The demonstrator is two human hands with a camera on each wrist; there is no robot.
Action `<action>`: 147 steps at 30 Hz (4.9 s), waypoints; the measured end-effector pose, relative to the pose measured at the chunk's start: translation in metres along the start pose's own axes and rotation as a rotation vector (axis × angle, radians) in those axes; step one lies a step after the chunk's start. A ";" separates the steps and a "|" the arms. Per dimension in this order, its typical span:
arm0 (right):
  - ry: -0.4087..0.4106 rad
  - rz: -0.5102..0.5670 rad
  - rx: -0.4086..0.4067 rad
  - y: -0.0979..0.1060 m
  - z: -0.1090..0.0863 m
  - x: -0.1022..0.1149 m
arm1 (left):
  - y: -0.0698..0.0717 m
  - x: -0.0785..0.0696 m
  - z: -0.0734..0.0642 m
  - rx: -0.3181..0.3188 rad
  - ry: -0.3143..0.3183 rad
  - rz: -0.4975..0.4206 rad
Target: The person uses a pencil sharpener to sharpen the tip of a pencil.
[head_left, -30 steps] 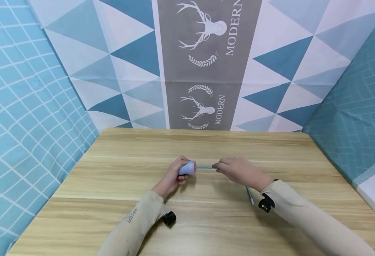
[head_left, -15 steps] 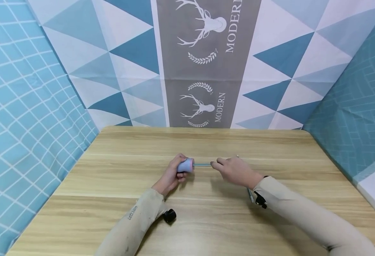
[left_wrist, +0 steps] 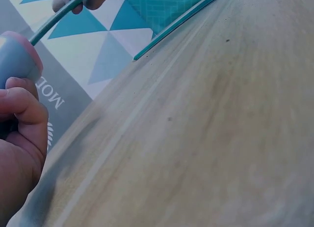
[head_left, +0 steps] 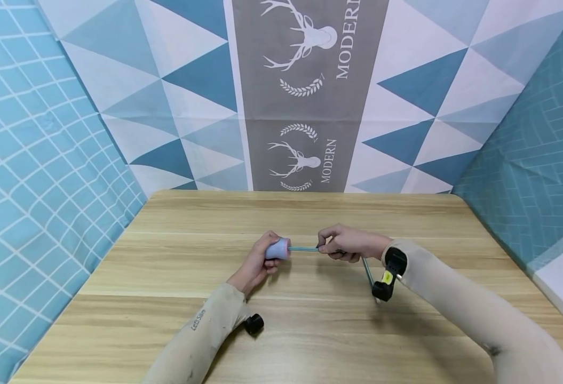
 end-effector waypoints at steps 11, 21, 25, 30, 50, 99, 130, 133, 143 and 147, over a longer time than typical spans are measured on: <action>-0.128 0.415 0.370 0.010 0.016 -0.032 | 0.001 0.002 -0.001 0.053 -0.022 0.054; -0.004 -0.039 0.106 0.010 0.006 -0.011 | 0.002 0.002 0.000 0.004 -0.047 0.039; 0.045 -0.265 0.016 0.011 -0.008 -0.001 | 0.002 0.001 -0.001 0.018 -0.035 0.039; 0.152 -0.618 -0.173 0.009 -0.028 0.000 | 0.001 0.001 -0.001 0.031 -0.027 0.034; 0.857 -1.683 -0.891 -0.027 -0.014 -0.033 | 0.003 0.000 0.001 0.032 -0.018 0.002; 0.295 -0.873 -0.528 -0.020 -0.041 0.002 | -0.001 0.001 -0.002 0.044 -0.053 0.046; 0.638 -0.950 -0.625 -0.031 -0.001 -0.021 | 0.003 0.001 0.000 0.026 -0.028 -0.008; 0.429 -0.611 -0.408 -0.025 -0.001 -0.011 | 0.003 -0.001 0.000 0.031 -0.026 0.000; -0.178 0.184 0.140 0.007 0.007 -0.005 | 0.001 0.000 -0.002 0.035 -0.018 0.022; -0.236 0.263 0.251 0.015 0.013 -0.010 | -0.001 0.002 -0.002 0.044 -0.026 0.026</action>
Point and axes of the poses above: each hand's wrist, its own z-axis towards the middle knuckle, its own y-axis out of the back of the hand, x = y × z, the point moved 1 cm from there along z, towards the middle knuckle, and after that the axes turned 12 degrees about -z, right-handed, at the moved point
